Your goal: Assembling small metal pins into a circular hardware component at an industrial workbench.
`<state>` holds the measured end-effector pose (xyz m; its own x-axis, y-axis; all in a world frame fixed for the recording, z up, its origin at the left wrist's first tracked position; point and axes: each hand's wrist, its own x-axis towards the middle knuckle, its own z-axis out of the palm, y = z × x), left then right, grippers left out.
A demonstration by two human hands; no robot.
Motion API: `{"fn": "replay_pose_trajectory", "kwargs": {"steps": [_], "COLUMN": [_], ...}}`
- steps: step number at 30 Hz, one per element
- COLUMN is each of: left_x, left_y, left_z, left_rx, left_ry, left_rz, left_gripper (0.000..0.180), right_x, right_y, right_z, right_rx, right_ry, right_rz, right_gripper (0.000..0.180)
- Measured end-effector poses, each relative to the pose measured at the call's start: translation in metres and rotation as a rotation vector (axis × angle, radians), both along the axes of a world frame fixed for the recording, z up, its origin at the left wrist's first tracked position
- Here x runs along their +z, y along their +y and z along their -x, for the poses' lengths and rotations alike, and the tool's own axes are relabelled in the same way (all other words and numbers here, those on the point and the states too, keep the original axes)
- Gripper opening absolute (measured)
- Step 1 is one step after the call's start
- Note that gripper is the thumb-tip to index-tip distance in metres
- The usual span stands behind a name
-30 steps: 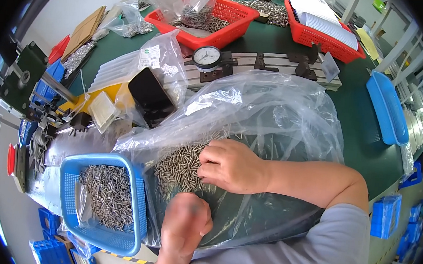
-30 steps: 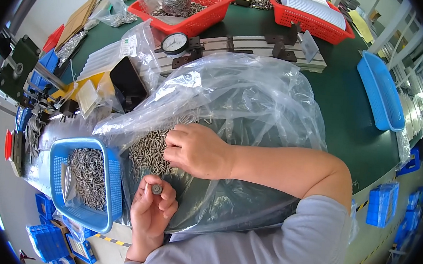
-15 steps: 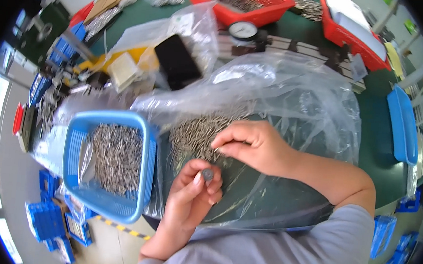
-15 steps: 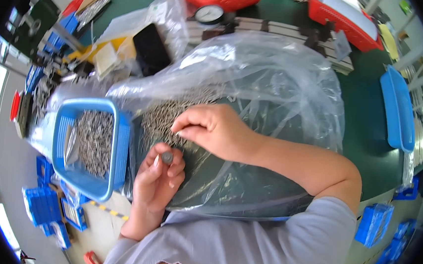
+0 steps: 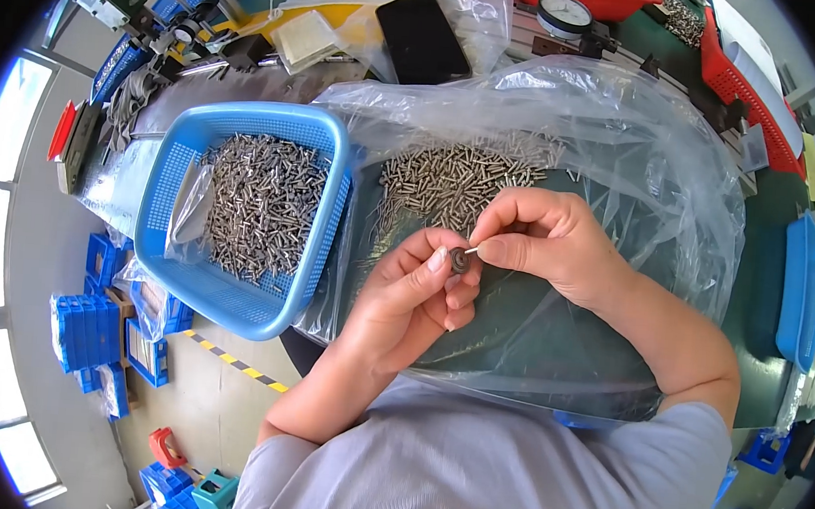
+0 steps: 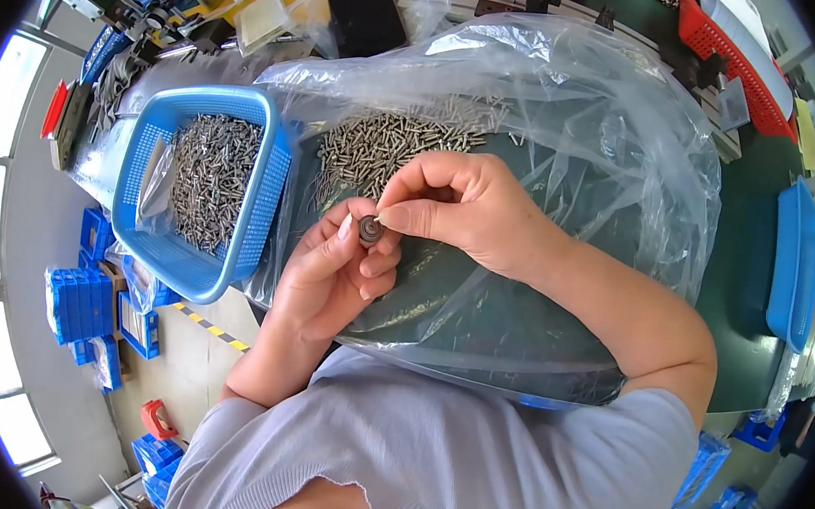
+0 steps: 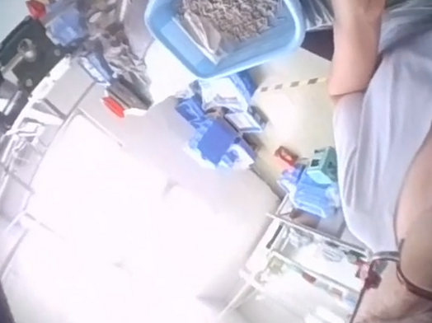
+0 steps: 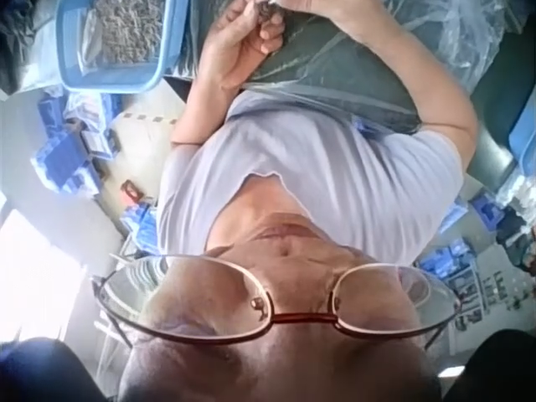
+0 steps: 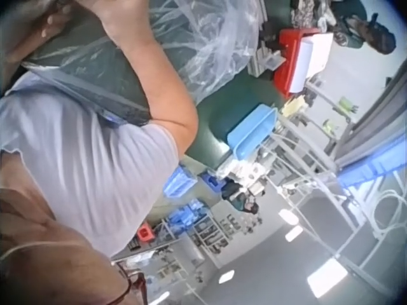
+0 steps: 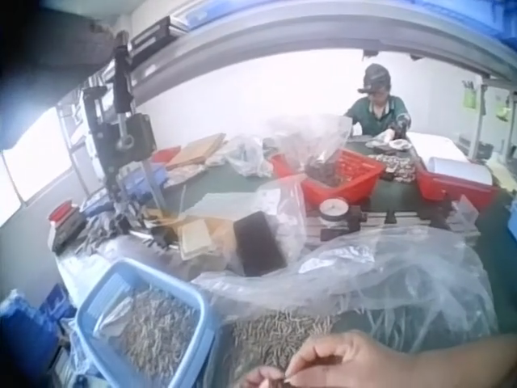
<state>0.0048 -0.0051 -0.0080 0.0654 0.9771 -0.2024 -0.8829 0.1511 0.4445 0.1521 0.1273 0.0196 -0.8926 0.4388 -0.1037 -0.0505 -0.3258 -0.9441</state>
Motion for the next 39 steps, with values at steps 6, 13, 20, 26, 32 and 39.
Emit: {"fn": "replay_pose_trajectory", "kwargs": {"steps": [6, 13, 20, 26, 32, 39], "left_x": [-0.003, -0.005, 0.002, -0.002, -0.004, -0.001], "left_y": [0.000, 0.000, -0.001, -0.001, 0.001, 0.000], "left_z": [0.000, 0.005, -0.002, -0.002, -0.001, 0.000], "left_rx": [-0.004, -0.095, -0.034, 0.046, 0.074, 0.073], "left_ry": [0.010, 0.006, 0.055, 0.045, -0.036, -0.020], "left_rz": [0.012, -0.032, 0.018, 0.012, -0.052, -0.044], "left_gripper": [0.019, 0.021, 0.023, 0.024, 0.027, 0.027], "right_x": [-0.004, 0.000, 0.001, 0.001, -0.010, -0.016], "right_y": [-0.003, -0.006, -0.004, 0.005, 0.019, 0.016], "right_z": [0.000, 0.002, 0.001, 0.000, -0.004, 0.002], "right_rx": [0.035, 0.026, -0.029, -0.037, -0.095, -0.112], "right_ry": [0.000, -0.069, 0.019, 0.091, -0.093, -0.061], "right_rz": [-0.069, -0.297, -0.629, -0.797, -1.168, -1.399], "right_gripper": [0.008, 0.014, 0.018, 0.011, 0.014, 0.014]}}
